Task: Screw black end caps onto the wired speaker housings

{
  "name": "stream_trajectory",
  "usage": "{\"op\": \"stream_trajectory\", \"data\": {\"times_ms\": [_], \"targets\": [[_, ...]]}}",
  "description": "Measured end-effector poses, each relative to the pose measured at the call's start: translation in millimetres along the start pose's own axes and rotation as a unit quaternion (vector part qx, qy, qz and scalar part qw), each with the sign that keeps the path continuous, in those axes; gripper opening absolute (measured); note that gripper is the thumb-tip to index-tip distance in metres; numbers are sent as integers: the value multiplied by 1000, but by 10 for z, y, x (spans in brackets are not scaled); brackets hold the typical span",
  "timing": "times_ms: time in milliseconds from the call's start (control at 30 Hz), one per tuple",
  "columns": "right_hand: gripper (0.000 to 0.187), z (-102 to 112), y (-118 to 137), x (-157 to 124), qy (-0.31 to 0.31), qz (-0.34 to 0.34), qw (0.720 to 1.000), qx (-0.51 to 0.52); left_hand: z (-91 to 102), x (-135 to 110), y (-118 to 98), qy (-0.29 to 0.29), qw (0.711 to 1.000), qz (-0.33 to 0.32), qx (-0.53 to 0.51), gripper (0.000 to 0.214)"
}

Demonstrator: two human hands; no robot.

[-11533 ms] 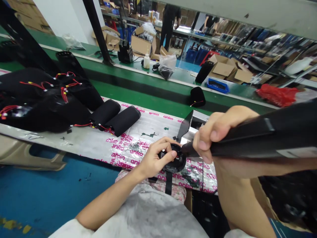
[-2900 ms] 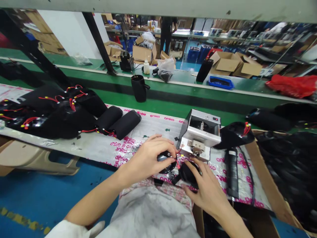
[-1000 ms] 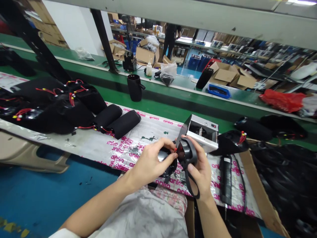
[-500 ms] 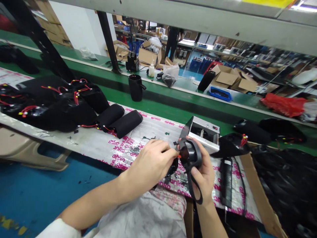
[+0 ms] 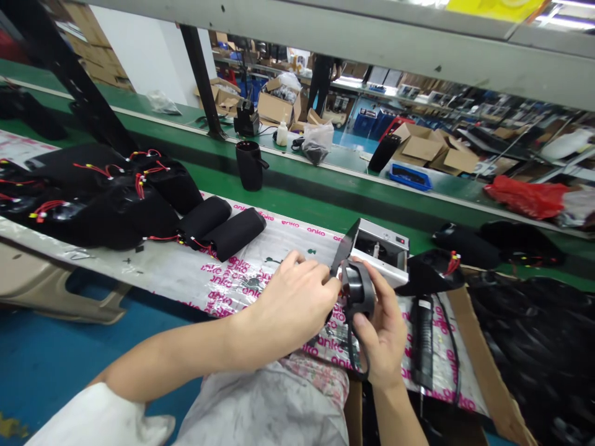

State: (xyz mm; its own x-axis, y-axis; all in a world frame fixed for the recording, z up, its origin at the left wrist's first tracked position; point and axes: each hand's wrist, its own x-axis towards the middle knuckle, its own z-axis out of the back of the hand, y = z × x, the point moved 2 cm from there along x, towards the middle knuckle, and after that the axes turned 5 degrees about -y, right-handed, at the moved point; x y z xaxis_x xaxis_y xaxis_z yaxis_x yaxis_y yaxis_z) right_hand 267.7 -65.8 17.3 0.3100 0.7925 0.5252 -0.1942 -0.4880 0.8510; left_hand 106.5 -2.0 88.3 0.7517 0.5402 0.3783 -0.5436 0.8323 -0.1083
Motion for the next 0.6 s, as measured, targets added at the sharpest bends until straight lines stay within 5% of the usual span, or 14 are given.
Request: {"op": "stream_trajectory", "data": {"times_ms": [133,267,500,600], "targets": [[62,10,-23,-21,20,14,1000,-8,-74,33,72,2,998,9,-60,16],[59,-5,-56,-9,10,-15,1000,19,-155,-18,207,-24,969,79,-231,10],[64,-19,-52,1,31,-44,994,95,-285,-323,307,-96,874,164,-448,9],[84,-43,-48,30,123,-29,987,95,-466,-494,336,-169,777,250,-552,4]]}}
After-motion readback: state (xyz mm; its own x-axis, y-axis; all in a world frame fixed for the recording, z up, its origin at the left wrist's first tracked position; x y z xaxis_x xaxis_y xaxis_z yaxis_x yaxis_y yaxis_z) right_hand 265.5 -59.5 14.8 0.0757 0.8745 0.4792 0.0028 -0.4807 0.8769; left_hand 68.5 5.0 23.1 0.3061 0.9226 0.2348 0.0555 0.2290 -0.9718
